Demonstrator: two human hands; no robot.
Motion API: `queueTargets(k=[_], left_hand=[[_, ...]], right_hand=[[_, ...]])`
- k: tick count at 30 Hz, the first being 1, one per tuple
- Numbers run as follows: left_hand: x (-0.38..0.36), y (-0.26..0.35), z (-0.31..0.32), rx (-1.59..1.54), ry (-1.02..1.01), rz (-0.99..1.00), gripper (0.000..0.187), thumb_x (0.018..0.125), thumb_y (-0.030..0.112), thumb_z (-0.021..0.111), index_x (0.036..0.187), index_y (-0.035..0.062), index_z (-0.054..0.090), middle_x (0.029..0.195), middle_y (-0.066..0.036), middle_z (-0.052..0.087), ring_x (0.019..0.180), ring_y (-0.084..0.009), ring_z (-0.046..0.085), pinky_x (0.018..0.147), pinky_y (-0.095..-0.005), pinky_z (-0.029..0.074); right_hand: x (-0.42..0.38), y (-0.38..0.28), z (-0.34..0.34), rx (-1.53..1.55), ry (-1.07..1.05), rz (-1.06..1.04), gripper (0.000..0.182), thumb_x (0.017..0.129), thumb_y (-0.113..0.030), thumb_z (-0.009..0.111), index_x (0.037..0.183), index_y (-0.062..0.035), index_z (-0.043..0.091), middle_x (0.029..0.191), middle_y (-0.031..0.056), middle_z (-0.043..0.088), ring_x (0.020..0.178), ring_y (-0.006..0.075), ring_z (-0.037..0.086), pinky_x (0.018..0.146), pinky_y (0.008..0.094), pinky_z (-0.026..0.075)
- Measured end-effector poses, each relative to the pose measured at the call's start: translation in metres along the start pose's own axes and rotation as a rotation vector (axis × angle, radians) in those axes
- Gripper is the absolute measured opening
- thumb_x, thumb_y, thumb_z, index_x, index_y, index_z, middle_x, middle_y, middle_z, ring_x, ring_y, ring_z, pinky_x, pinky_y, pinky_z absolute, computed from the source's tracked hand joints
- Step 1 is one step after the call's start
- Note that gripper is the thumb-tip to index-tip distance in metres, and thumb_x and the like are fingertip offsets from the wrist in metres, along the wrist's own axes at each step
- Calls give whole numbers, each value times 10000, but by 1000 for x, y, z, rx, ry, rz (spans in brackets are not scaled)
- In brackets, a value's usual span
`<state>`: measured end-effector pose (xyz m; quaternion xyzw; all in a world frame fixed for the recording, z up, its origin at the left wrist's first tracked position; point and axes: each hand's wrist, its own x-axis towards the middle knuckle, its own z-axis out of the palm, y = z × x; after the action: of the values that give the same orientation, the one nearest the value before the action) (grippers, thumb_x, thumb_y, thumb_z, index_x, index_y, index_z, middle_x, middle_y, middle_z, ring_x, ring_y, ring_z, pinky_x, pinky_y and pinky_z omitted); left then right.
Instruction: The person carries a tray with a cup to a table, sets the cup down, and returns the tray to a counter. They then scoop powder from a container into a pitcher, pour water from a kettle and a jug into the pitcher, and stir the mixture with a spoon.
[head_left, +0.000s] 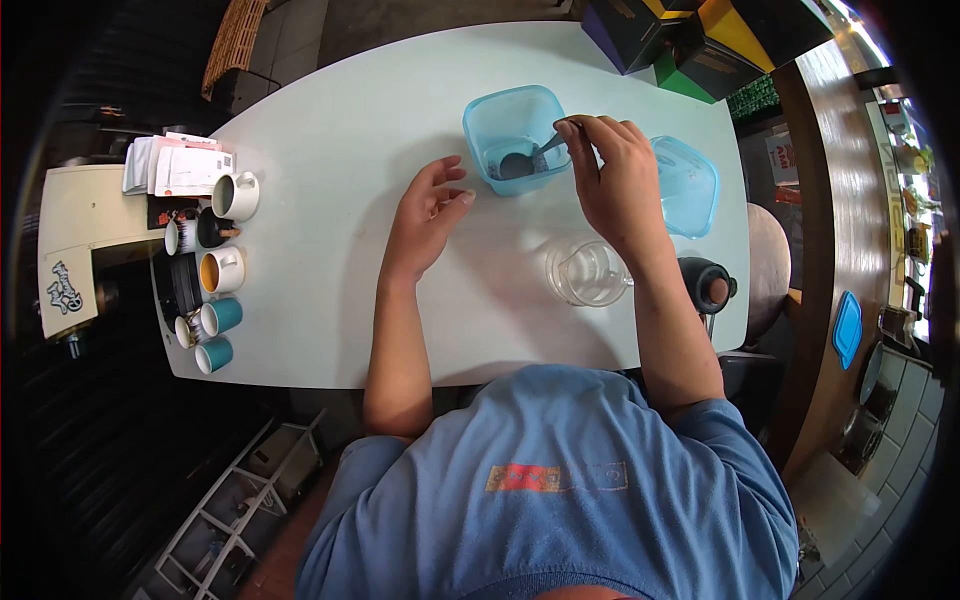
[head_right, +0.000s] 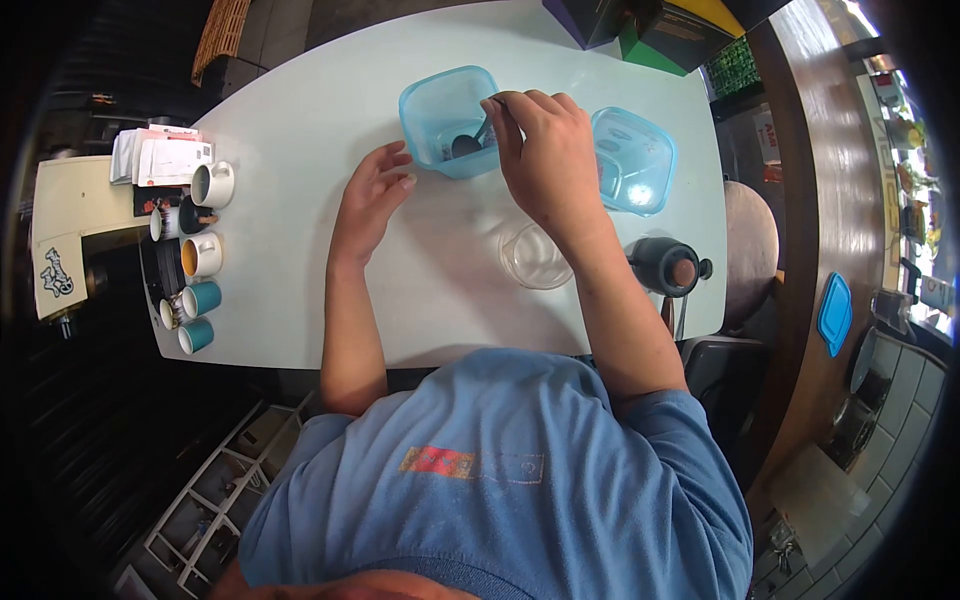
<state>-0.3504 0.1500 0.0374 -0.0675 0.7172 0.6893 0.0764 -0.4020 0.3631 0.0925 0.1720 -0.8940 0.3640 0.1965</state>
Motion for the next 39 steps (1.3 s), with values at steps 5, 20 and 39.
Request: queueTargets(k=[5,20,39], left_hand=[[7,-6,4,-39,-55,28,448,839,70,599,1266,28,471,1174,-102,527,956,-147,556,819,-280,452],[-23,-8,-12,-61,105,-51,418,846,119,593,1240,23,492,1166,-113,545,1011,-170,547,901,-317,422],[-55,-8,7,-36,125,-108,375,859,149,556,1211,27,508,1129,-97,579,967,-164,575,809,-289,416]], right_hand=[[3,1,-2,17,-33,-3,167,874,-166,591,813,-24,655,712,101,631,660,293,534,658,376,422],[16,-1,-30,269,75,407,276,931,-218,515,899,14,659,677,112,640,638,151,634,605,271,474],[-72,19,-146,592,653,411,289,980,-166,446,1022,83,586,791,54,590,676,57,501,636,185,399]])
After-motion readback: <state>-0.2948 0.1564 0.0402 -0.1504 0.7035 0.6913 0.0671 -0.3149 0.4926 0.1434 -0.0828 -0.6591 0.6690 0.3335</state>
